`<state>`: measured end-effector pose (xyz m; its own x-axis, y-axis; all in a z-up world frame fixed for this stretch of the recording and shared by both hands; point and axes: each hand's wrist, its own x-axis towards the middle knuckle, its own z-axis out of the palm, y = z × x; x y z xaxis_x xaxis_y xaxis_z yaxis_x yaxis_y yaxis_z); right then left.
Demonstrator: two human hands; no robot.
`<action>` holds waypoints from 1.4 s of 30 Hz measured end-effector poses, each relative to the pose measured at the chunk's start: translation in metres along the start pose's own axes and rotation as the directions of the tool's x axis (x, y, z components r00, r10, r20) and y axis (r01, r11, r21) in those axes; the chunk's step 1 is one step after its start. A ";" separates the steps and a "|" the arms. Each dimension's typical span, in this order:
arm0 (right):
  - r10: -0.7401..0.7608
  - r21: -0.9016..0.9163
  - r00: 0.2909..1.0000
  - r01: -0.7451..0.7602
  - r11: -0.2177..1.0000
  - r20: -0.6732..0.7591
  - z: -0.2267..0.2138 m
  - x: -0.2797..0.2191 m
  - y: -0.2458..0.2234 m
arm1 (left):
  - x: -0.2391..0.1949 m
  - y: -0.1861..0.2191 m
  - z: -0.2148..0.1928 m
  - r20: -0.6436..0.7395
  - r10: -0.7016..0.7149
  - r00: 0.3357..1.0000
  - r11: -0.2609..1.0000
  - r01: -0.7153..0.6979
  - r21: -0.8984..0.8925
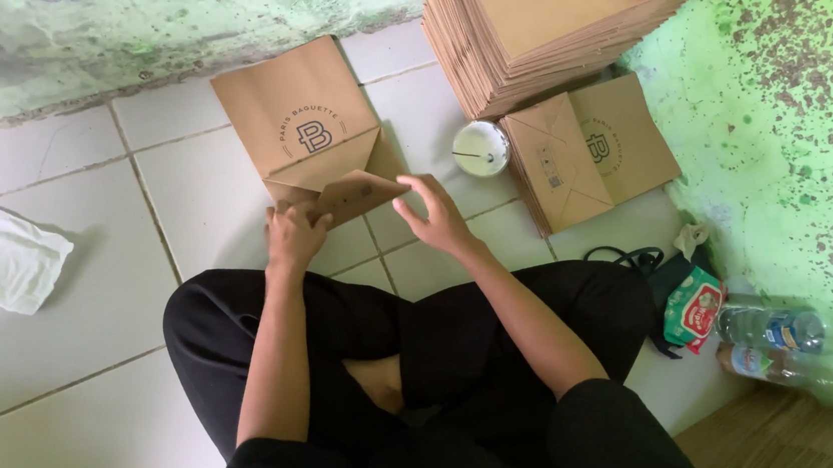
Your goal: The person sits on the floor and assembles flat brown paper bags into three-dimensional shapes. They use a small brush to apply white adhesive from a container onto the bag's flaps, then fold and press the sides to secure them. The person completes one bag and begins a second before the clip ends.
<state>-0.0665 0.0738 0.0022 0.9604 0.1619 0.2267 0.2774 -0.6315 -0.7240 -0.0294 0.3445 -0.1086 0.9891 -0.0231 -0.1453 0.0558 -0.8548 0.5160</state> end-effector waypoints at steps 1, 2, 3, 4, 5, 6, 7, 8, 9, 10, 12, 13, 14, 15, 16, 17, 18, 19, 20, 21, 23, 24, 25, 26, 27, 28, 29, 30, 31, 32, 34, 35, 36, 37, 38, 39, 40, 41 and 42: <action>-0.002 -0.001 1.000 0.002 1.000 0.004 0.000 0.000 -0.002 | 0.000 0.006 -0.002 -0.001 -0.004 1.000 1.000 0.004 -0.002; 0.109 0.136 0.994 -0.111 0.984 0.025 0.001 0.000 -0.004 | -0.002 0.011 -0.004 0.006 0.064 0.998 0.997 -0.064 -0.040; 0.215 0.266 0.975 -0.224 0.938 0.062 0.002 0.000 -0.007 | -0.003 0.016 -0.007 0.011 0.132 0.991 0.988 -0.131 -0.077; 0.212 0.263 0.975 -0.221 0.939 0.064 0.003 0.001 -0.001 | -0.014 0.033 -0.031 0.007 0.130 0.991 0.988 -0.129 -0.080; 0.253 0.288 0.963 -0.270 0.919 0.096 0.003 0.002 0.005 | -0.024 0.050 -0.055 0.107 0.095 0.990 0.990 -0.083 -0.115; 0.297 0.312 0.946 -0.323 0.893 0.130 0.005 0.000 0.011 | -0.037 0.066 -0.078 0.212 0.061 0.975 0.989 -0.031 -0.144; 0.298 0.311 0.945 -0.325 0.893 0.135 0.007 -0.002 0.023 | -0.035 0.063 -0.073 0.213 0.058 0.975 0.989 -0.027 -0.146; 0.252 0.212 0.952 -0.286 0.935 0.173 0.010 -0.003 0.036 | -0.034 0.059 -0.069 0.246 0.036 0.969 0.988 0.002 -0.154; 0.209 0.113 0.954 -0.237 0.965 0.215 0.013 -0.004 0.048 | -0.032 0.056 -0.064 0.278 0.016 0.960 0.987 0.031 -0.161; 0.206 0.113 0.954 -0.234 0.966 0.217 0.014 -0.006 0.052 | -0.028 0.049 -0.051 0.275 0.014 0.961 0.986 0.032 -0.161; 0.087 -0.214 0.966 -0.033 0.976 0.244 0.015 -0.011 0.059 | -0.021 0.038 -0.025 0.196 0.113 0.974 0.992 -0.121 0.032; 0.085 -0.214 0.966 -0.032 0.976 0.244 0.017 -0.011 0.058 | -0.018 0.040 -0.025 0.195 0.112 0.974 0.992 -0.121 0.032; 0.083 -0.299 0.956 0.005 0.954 0.282 0.018 -0.013 0.058 | -0.017 0.043 -0.024 0.174 0.142 0.974 0.985 -0.156 0.070; 0.085 -0.379 0.944 0.045 0.924 0.319 0.019 -0.014 0.058 | -0.015 0.045 -0.023 0.153 0.173 0.973 0.976 -0.191 0.109; 0.087 -0.380 0.945 0.042 0.924 0.316 0.021 -0.016 0.058 | -0.014 0.048 -0.025 0.154 0.176 0.972 0.975 -0.194 0.109; 0.104 -0.405 0.934 0.046 0.913 0.342 0.022 -0.018 0.058 | -0.013 0.050 -0.028 0.163 0.196 0.967 0.968 -0.218 0.125; 0.120 -0.430 0.923 0.052 0.901 0.365 0.022 -0.018 0.058 | -0.009 0.054 -0.031 0.168 0.219 0.961 0.960 -0.243 0.141; 0.120 -0.432 0.925 0.051 0.900 0.360 0.022 -0.016 0.055 | -0.006 0.054 -0.033 0.166 0.223 0.960 0.959 -0.247 0.141; 0.088 -0.409 0.933 0.067 0.910 0.349 0.022 -0.015 0.051 | -0.003 0.053 -0.035 0.214 0.190 0.958 0.958 -0.229 0.171; 0.056 -0.385 0.940 0.083 0.919 0.337 0.022 -0.015 0.047 | 0.000 0.053 -0.037 0.261 0.155 0.953 0.956 -0.211 0.202; 0.102 -0.363 0.935 0.030 0.931 0.339 0.010 -0.015 0.027 | -0.004 0.065 -0.059 0.248 0.130 0.960 0.974 -0.170 0.148; 0.148 -0.339 0.927 -0.023 0.940 0.345 0.005 -0.015 0.016 | -0.007 0.071 -0.070 0.238 0.102 0.966 0.987 -0.127 0.093; 0.149 -0.339 0.928 -0.026 0.941 0.342 0.004 -0.014 0.015 | -0.003 0.066 -0.065 0.239 0.104 0.965 0.987 -0.130 0.095; 0.179 -0.278 0.923 -0.083 0.957 0.341 0.002 -0.013 0.015 | 0.000 0.061 -0.060 0.251 0.124 0.960 0.986 -0.148 0.082; 0.208 -0.216 0.916 -0.139 0.966 0.343 0.000 -0.012 0.014 | 0.004 0.057 -0.054 0.262 0.143 0.954 0.984 -0.166 0.068; 0.211 -0.217 0.916 -0.142 0.966 0.341 -0.002 -0.013 0.016 | 0.008 0.052 -0.043 0.265 0.145 0.953 0.983 -0.168 0.067; 0.225 -0.200 0.914 -0.165 0.966 0.337 -0.004 -0.013 0.018 | 0.011 0.047 -0.032 0.231 0.148 0.962 0.986 -0.163 0.044; 0.235 -0.180 0.913 -0.183 0.966 0.334 -0.004 -0.011 0.019 | 0.015 0.040 -0.022 0.193 0.147 0.970 0.988 -0.155 0.022; 0.234 -0.178 0.913 -0.182 0.967 0.334 -0.002 -0.012 0.030 | 0.012 0.042 -0.022 0.192 0.147 0.970 0.988 -0.154 0.024; 0.250 -0.228 0.922 -0.186 0.956 0.296 0.000 -0.014 0.042 | 0.008 0.045 -0.021 0.165 0.194 0.967 0.981 -0.196 -0.001; 0.266 -0.276 0.930 -0.193 0.942 0.255 -0.005 -0.018 0.045 | 0.005 0.047 -0.010 0.138 0.242 0.960 0.970 -0.241 -0.025; 0.320 -0.364 0.915 -0.219 0.905 0.245 -0.011 -0.019 0.036 | 0.005 0.046 0.000 0.156 0.264 0.952 0.964 -0.267 0.000; 0.375 -0.451 0.898 -0.244 0.859 0.228 -0.018 -0.020 0.028 | 0.006 0.045 0.011 0.174 0.286 0.942 0.955 -0.294 0.023; 0.378 -0.452 0.898 -0.248 0.857 0.226 -0.017 -0.021 0.029 | 0.000 0.054 0.005 0.177 0.289 0.941 0.955 -0.297 0.021; 0.377 -0.515 0.902 -0.224 0.828 0.213 -0.016 -0.022 0.031 | -0.007 0.063 -0.001 0.199 0.296 0.934 0.941 -0.320 0.105; 0.374 -0.575 0.905 -0.200 0.794 0.201 -0.016 -0.023 0.033 | -0.012 0.072 -0.007 0.222 0.300 0.928 0.920 -0.343 0.188; 0.377 -0.574 0.904 -0.203 0.793 0.201 -0.016 -0.020 0.027 | -0.012 0.074 -0.006 0.225 0.301 0.927 0.920 -0.344 0.188; 0.381 -0.602 0.898 -0.181 0.778 0.222 -0.015 -0.018 0.021 | -0.012 0.075 -0.005 0.237 0.298 0.925 0.907 -0.352 0.232; 0.382 -0.627 0.891 -0.155 0.763 0.245 -0.014 -0.014 0.014 | -0.012 0.076 -0.005 0.247 0.293 0.924 0.892 -0.357 0.277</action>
<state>-0.0768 0.0522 -0.0021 0.9682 0.0885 -0.2342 0.0465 -0.9827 -0.1793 -0.0366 0.2823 -0.0638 0.8964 -0.4001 -0.1909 -0.3415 -0.8978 0.2780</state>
